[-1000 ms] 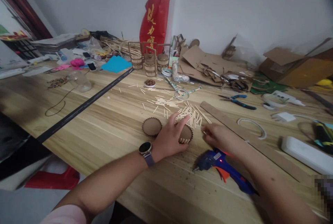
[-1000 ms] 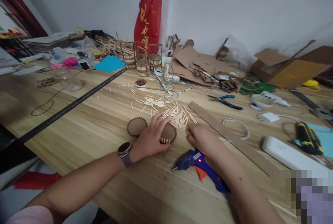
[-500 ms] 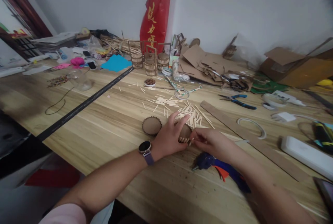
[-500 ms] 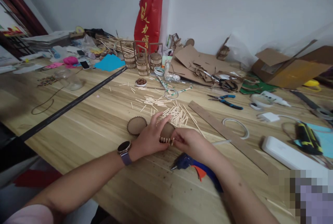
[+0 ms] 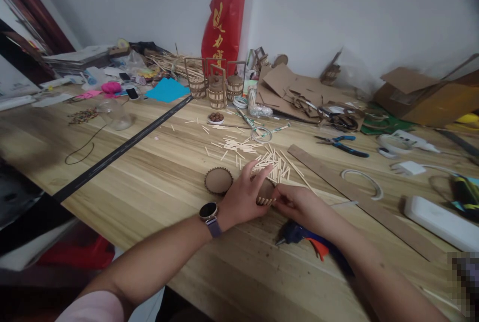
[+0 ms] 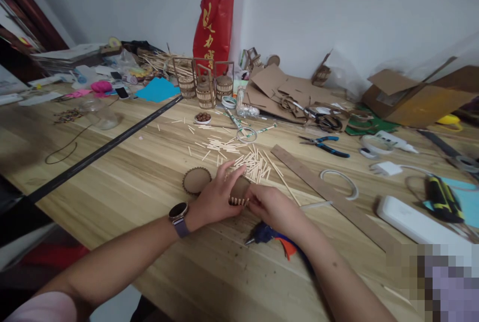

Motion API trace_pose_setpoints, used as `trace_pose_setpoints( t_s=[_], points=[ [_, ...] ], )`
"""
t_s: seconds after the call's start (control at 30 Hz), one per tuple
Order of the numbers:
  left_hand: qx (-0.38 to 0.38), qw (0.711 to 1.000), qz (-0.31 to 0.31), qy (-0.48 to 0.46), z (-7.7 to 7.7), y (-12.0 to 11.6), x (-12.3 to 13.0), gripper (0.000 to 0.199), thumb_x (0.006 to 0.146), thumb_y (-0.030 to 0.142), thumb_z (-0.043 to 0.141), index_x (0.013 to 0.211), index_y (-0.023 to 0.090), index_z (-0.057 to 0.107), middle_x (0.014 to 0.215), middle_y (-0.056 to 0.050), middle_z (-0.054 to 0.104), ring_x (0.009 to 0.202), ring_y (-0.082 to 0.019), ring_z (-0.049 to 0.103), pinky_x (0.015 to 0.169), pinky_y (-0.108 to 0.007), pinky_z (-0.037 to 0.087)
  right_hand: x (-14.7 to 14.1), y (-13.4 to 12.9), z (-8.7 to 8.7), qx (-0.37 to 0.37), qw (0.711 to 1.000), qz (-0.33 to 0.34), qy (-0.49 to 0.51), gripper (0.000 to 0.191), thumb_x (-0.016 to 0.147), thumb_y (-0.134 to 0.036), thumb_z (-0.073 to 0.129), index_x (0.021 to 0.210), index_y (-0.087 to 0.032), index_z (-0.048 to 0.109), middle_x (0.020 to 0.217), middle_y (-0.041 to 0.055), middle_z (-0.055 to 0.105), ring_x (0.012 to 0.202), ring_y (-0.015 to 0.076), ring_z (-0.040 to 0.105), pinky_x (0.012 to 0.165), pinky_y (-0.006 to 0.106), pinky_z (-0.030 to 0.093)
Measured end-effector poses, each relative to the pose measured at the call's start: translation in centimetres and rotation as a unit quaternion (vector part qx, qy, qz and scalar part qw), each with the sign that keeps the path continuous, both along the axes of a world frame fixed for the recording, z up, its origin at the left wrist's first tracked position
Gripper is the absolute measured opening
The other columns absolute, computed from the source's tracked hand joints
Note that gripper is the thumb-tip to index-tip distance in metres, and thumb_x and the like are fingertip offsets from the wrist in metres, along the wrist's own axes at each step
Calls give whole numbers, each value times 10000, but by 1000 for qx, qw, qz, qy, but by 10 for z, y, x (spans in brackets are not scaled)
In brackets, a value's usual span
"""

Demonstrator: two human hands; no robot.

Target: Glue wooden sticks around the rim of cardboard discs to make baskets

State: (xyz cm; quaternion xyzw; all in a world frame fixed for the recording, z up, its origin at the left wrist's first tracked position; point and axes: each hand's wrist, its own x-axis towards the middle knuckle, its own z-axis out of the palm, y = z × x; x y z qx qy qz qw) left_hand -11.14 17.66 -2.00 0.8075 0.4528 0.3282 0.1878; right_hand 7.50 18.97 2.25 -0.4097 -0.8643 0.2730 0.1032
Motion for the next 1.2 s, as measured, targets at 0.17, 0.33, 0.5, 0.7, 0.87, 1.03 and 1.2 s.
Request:
trace_pose_setpoints(
  t_s=[0.17,0.33,0.5,0.7,0.87,1.03,1.2],
  points=[
    [5,1000,-1,-2,1,0,0,941,671,172,719,1455,270,208,1482,-153,182,1361,-328,318,1045,-467,411,0,0,2,34,999,27,-3,161,882,-255,434,736,-216,490,701,18,589,629,159,530,581,246,378],
    [-6,1000,1,3,2,0,0,950,670,179,724,1457,283,200,1483,-148,186,1346,-331,345,1029,-471,428,2,1,2,46,998,52,0,152,894,-228,421,764,-216,498,759,40,615,679,169,554,616,255,402],
    [-1,1000,4,17,2,-1,0,920,699,210,717,1458,268,201,1482,-161,186,1367,-326,319,1040,-463,419,3,2,2,44,997,62,-5,154,901,-228,414,780,-216,507,777,46,624,710,179,572,635,262,408],
    [0,1000,0,7,1,0,0,924,684,199,728,1452,260,219,1471,-165,208,1371,-329,306,1051,-473,403,2,2,5,41,997,67,-7,156,903,-218,401,786,-217,504,791,54,630,722,186,578,646,268,411],
    [-3,1000,-2,8,1,0,0,971,654,183,756,1454,262,211,1470,-168,206,1369,-329,307,1061,-478,392,1,1,5,43,997,63,-10,152,904,-211,409,774,-219,489,772,47,620,696,180,572,625,260,403],
    [-2,1000,-11,-8,-2,1,0,1005,628,174,779,1452,265,210,1478,-166,186,1379,-341,278,1067,-489,377,3,1,2,55,997,53,-20,149,898,-195,424,763,-225,479,764,33,620,691,168,573,618,244,397],
    [-12,1000,-2,-10,-1,0,0,971,648,177,764,1447,284,223,1477,-149,194,1363,-342,307,1060,-494,384,3,1,-2,61,996,59,-26,141,892,-177,432,782,-218,509,794,44,645,716,172,587,635,250,415]
  ],
)
